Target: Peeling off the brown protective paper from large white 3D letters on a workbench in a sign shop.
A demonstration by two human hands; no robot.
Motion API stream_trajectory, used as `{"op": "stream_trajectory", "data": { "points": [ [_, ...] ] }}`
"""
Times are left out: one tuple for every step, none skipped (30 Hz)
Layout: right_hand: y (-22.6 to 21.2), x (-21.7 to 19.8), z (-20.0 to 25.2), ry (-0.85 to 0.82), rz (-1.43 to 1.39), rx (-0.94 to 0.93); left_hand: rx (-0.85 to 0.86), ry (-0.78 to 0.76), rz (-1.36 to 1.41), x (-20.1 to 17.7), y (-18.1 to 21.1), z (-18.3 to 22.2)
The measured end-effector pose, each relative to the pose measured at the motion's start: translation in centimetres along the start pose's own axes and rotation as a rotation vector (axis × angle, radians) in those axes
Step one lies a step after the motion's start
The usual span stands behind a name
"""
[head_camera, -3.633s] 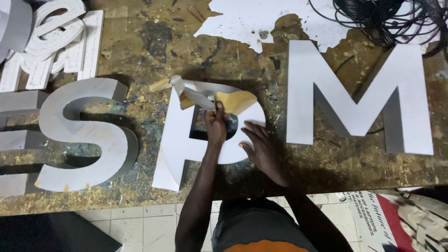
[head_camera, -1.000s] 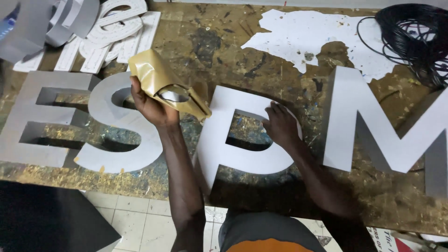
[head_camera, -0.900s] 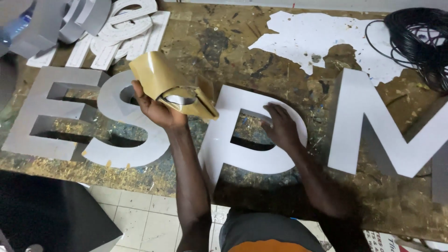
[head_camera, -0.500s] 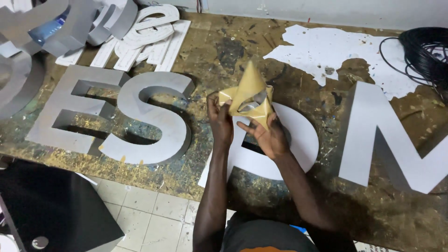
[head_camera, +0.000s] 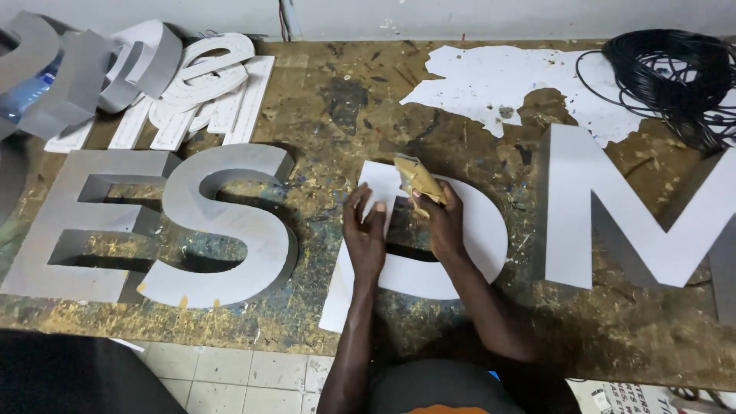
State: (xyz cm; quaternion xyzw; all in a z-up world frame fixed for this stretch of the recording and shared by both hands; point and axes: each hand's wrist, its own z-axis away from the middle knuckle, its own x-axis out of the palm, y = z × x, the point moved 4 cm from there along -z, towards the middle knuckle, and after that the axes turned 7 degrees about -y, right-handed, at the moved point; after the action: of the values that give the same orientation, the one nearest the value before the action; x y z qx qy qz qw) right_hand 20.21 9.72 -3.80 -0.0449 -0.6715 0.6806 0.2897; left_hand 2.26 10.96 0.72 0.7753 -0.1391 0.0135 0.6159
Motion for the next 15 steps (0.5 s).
{"op": "stream_trajectory", "data": {
  "points": [
    [0.6, -0.3, 0.2, 0.005, 0.000, 0.001, -0.004, -0.004, 0.000, 0.1, 0.5, -0.2],
    [1.1, -0.3, 0.3, -0.035, 0.058, -0.005, 0.004, -0.075, -0.003, 0.5, 1.0, -0.5],
    [1.7, -0.3, 0.4, -0.075, 0.115, -0.012, 0.012, -0.146, -0.007, 0.9, 1.5, -0.9],
    [1.5, 0.2, 1.0, -0.078, 0.120, -0.003, 0.004, -0.138, -0.006, 1.5, 1.4, -1.1],
    [0.9, 1.3, 1.7, -0.200, 0.263, -0.111, 0.003, -0.147, 0.021, 2.1, 1.3, -1.3],
    [0.3, 2.7, 2.2, -0.317, 0.400, -0.226, 0.007, -0.166, 0.045, 2.8, 1.3, -2.0],
    [0.8, 2.4, 3.0, -0.315, 0.399, -0.225, 0.005, -0.167, 0.044, 2.7, 0.8, -0.9],
    [1.0, 2.4, 3.2, -0.362, 0.442, -0.283, -0.030, -0.070, 0.125, 2.4, 0.1, -0.5],
    [1.2, 2.3, 3.4, -0.408, 0.485, -0.342, -0.066, 0.027, 0.205, 2.1, -0.7, -0.1],
    [0.3, 2.6, 3.7, -0.409, 0.486, -0.340, -0.068, 0.029, 0.206, 2.1, -2.1, -0.2],
    [-0.7, 2.9, 4.1, -0.435, 0.467, -0.423, -0.123, 0.140, 0.397, 1.8, -4.0, -0.3],
    [-1.5, 3.1, 5.1, -0.450, 0.445, -0.493, -0.192, 0.249, 0.580, 1.4, -5.9, 0.4],
    [-1.0, 3.1, 5.7, -0.441, 0.443, -0.478, -0.209, 0.249, 0.573, 0.8, -6.2, 1.2],
    [-0.5, 3.3, 5.4, -0.502, 0.300, -0.383, -0.229, 0.228, 0.664, 0.6, -6.6, 1.1],
    [-0.1, 3.6, 5.2, -0.560, 0.155, -0.287, -0.248, 0.206, 0.755, 0.4, -6.8, 1.1]
  ]
}}
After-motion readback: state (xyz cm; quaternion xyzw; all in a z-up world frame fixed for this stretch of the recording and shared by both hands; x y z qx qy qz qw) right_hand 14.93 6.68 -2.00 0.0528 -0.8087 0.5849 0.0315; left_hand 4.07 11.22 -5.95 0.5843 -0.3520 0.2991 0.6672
